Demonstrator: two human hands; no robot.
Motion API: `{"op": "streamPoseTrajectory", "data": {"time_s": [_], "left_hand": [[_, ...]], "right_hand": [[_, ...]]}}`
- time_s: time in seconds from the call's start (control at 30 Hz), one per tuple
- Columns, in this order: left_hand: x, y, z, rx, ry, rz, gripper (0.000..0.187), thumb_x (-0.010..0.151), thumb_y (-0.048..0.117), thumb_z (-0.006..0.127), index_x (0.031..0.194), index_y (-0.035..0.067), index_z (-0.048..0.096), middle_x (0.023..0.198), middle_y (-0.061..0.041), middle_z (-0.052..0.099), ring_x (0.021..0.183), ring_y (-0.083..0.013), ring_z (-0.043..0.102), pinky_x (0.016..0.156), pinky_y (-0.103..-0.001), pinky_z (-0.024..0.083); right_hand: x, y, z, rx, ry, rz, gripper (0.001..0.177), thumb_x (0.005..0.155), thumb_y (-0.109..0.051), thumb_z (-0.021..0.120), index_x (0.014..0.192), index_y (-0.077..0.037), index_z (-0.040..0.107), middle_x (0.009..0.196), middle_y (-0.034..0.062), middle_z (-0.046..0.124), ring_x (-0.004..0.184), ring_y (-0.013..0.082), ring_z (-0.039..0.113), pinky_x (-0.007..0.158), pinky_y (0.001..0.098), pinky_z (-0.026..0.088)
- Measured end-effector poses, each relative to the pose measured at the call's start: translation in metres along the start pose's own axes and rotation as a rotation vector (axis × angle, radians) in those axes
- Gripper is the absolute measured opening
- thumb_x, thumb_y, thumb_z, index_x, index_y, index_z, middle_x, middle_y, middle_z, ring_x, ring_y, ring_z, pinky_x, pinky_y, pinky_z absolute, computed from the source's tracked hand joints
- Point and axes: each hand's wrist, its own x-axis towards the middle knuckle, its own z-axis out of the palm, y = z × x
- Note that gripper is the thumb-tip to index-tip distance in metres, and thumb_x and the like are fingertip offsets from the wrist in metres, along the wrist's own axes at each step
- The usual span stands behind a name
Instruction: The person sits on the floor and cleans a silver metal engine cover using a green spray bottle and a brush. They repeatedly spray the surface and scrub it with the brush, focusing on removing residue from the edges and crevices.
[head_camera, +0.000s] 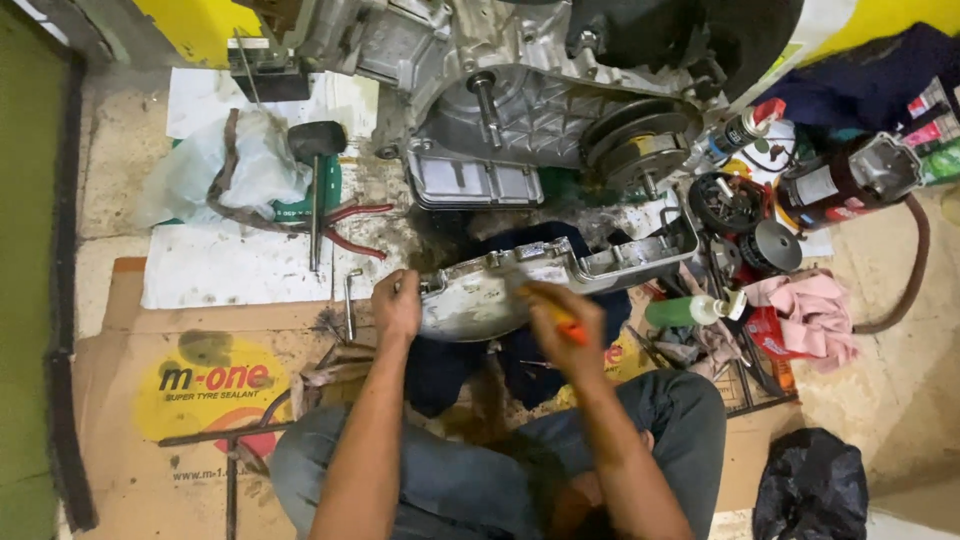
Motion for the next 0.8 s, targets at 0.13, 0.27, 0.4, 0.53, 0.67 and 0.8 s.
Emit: {"op": "streamPoseTrajectory", "data": {"time_s": [0.13, 0.27, 0.4, 0.53, 0.67, 0.8], "left_hand": [[-0.003, 0.014, 0.002, 0.034, -0.007, 0.021, 0.030, 0.083, 0.039, 0.051, 0.073, 0.012, 0.061, 0.071, -0.015, 0.055, 0.075, -0.0298, 0.055, 0.075, -0.051, 0.044], [-0.006, 0.010, 0.005, 0.002, -0.034, 0.040, 0.028, 0.087, 0.036, 0.048, 0.072, 0.014, 0.058, 0.065, -0.011, 0.052, 0.069, -0.0240, 0.048, 0.068, -0.052, 0.040], [0.001, 0.011, 0.006, -0.016, -0.029, 0.022, 0.032, 0.087, 0.038, 0.050, 0.083, 0.009, 0.063, 0.077, -0.018, 0.058, 0.078, -0.0304, 0.053, 0.073, -0.059, 0.040], [-0.015, 0.021, 0.001, 0.006, -0.025, -0.109, 0.063, 0.084, 0.049, 0.053, 0.129, 0.005, 0.059, 0.133, -0.024, 0.053, 0.125, -0.0422, 0.049, 0.103, -0.060, 0.038], [-0.003, 0.009, 0.005, 0.014, -0.027, -0.049, 0.038, 0.084, 0.043, 0.052, 0.097, 0.010, 0.065, 0.100, -0.016, 0.058, 0.100, -0.0356, 0.055, 0.089, -0.056, 0.043], [-0.024, 0.038, -0.004, 0.021, -0.041, 0.003, 0.027, 0.086, 0.037, 0.049, 0.069, 0.017, 0.057, 0.063, -0.006, 0.048, 0.067, -0.0231, 0.046, 0.067, -0.051, 0.039]], "right_hand": [[0.004, 0.008, -0.017, -0.199, 0.146, -0.024, 0.017, 0.083, -0.014, 0.066, 0.100, -0.013, 0.073, 0.092, 0.0115, 0.073, 0.085, 0.0353, 0.068, 0.076, 0.0412, 0.052], [-0.014, -0.014, 0.025, -0.168, 0.110, -0.146, 0.019, 0.084, -0.021, 0.063, 0.100, -0.014, 0.072, 0.080, 0.0096, 0.072, 0.071, 0.0320, 0.068, 0.070, 0.0388, 0.054], [0.001, -0.016, 0.007, -0.077, -0.004, -0.138, 0.016, 0.084, -0.022, 0.066, 0.096, -0.015, 0.075, 0.083, 0.0091, 0.074, 0.074, 0.0338, 0.070, 0.070, 0.0412, 0.054], [0.017, -0.017, -0.027, -0.206, 0.054, -0.098, 0.014, 0.083, -0.013, 0.069, 0.096, -0.011, 0.074, 0.084, 0.0150, 0.073, 0.079, 0.0394, 0.068, 0.071, 0.0453, 0.052], [0.037, -0.040, -0.023, -0.164, -0.066, 0.000, 0.028, 0.069, -0.019, 0.075, 0.098, -0.017, 0.072, 0.077, 0.0104, 0.072, 0.074, 0.0355, 0.069, 0.070, 0.0433, 0.054], [0.055, -0.014, -0.002, -0.172, -0.135, 0.023, 0.021, 0.071, -0.012, 0.073, 0.090, -0.004, 0.070, 0.074, 0.0216, 0.069, 0.075, 0.0437, 0.068, 0.065, 0.0512, 0.052]]}}
